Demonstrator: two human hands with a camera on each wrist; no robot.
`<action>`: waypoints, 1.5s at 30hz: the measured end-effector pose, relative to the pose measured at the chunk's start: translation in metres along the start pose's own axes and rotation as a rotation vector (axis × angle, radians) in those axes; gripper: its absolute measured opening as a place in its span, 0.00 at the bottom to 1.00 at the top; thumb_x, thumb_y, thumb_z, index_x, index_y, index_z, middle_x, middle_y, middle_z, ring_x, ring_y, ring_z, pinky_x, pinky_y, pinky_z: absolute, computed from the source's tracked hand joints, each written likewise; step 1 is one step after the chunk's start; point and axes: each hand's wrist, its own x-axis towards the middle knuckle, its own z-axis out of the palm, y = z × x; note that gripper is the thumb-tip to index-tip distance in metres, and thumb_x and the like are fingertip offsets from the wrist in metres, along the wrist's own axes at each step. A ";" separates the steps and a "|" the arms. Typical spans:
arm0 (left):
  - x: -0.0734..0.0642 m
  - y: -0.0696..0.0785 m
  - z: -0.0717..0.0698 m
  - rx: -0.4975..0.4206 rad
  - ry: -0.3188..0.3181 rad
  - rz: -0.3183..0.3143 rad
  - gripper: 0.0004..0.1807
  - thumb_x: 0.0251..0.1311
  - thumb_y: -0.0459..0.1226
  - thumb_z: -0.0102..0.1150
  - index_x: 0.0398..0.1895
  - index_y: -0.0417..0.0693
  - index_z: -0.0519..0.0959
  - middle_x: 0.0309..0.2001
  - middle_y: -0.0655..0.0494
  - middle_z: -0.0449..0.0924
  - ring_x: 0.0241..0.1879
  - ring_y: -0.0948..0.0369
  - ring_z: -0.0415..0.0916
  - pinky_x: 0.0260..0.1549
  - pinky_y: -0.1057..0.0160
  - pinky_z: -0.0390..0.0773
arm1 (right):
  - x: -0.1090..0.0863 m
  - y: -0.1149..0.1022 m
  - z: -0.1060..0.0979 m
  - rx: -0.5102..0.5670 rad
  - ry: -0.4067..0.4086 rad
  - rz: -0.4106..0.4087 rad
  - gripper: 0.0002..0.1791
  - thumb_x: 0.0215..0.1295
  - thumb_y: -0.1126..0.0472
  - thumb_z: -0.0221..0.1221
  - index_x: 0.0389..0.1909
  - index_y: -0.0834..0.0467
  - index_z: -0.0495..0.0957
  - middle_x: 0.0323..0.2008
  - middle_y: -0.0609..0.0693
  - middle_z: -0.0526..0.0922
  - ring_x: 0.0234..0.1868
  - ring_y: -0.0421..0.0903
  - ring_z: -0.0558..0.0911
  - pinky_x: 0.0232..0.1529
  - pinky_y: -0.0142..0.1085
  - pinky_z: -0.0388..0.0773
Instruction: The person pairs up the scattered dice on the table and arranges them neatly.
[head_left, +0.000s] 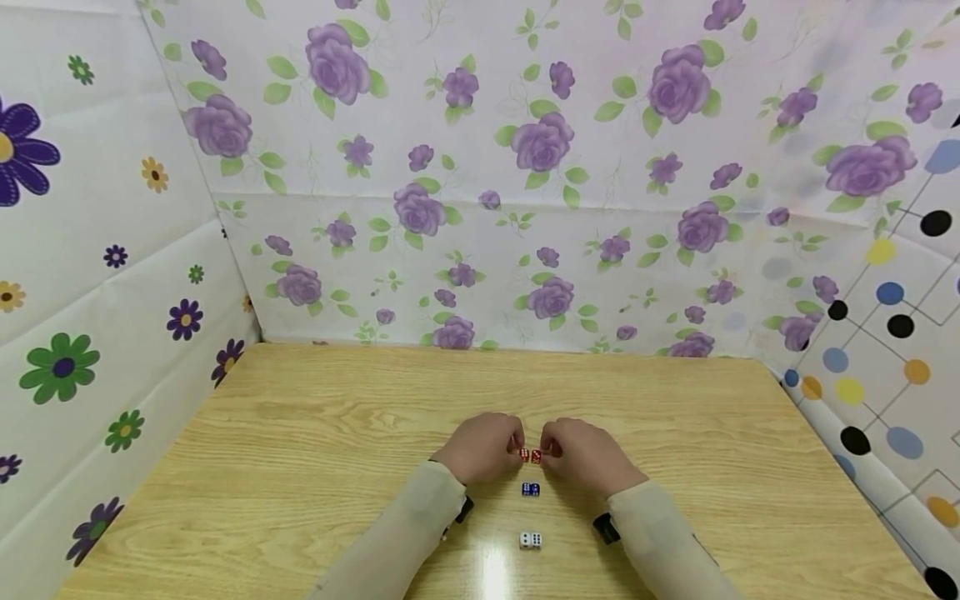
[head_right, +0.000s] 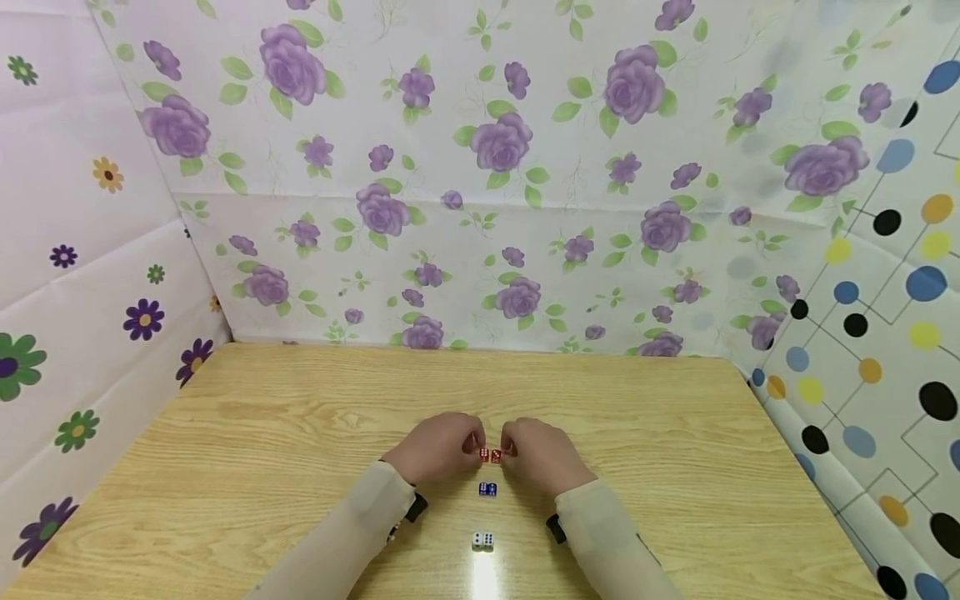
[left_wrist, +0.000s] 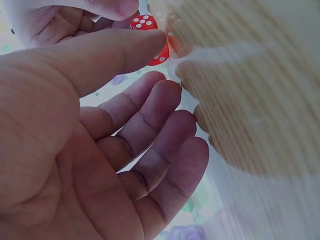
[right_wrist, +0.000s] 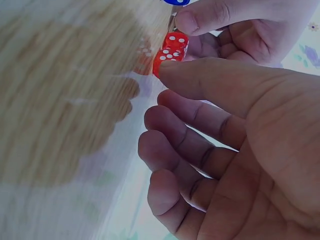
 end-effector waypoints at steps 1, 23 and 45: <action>0.000 0.000 0.000 -0.001 -0.001 -0.001 0.07 0.53 0.41 0.66 0.34 0.52 0.80 0.27 0.66 0.75 0.27 0.68 0.69 0.31 0.67 0.72 | 0.000 0.000 0.000 0.002 0.002 0.000 0.06 0.56 0.56 0.67 0.29 0.49 0.78 0.24 0.38 0.73 0.25 0.37 0.70 0.28 0.34 0.69; 0.001 0.001 0.000 0.018 0.025 0.008 0.05 0.55 0.41 0.65 0.28 0.55 0.79 0.25 0.68 0.73 0.26 0.68 0.69 0.30 0.68 0.71 | 0.005 -0.002 0.006 -0.016 0.038 -0.078 0.04 0.57 0.58 0.66 0.29 0.49 0.79 0.24 0.39 0.73 0.25 0.37 0.69 0.27 0.33 0.68; 0.003 0.000 0.004 0.013 0.021 -0.003 0.04 0.55 0.41 0.65 0.31 0.54 0.80 0.26 0.68 0.74 0.25 0.69 0.69 0.29 0.69 0.72 | 0.007 0.001 0.010 -0.006 0.020 -0.057 0.04 0.57 0.58 0.66 0.28 0.49 0.79 0.24 0.39 0.72 0.25 0.37 0.69 0.27 0.33 0.68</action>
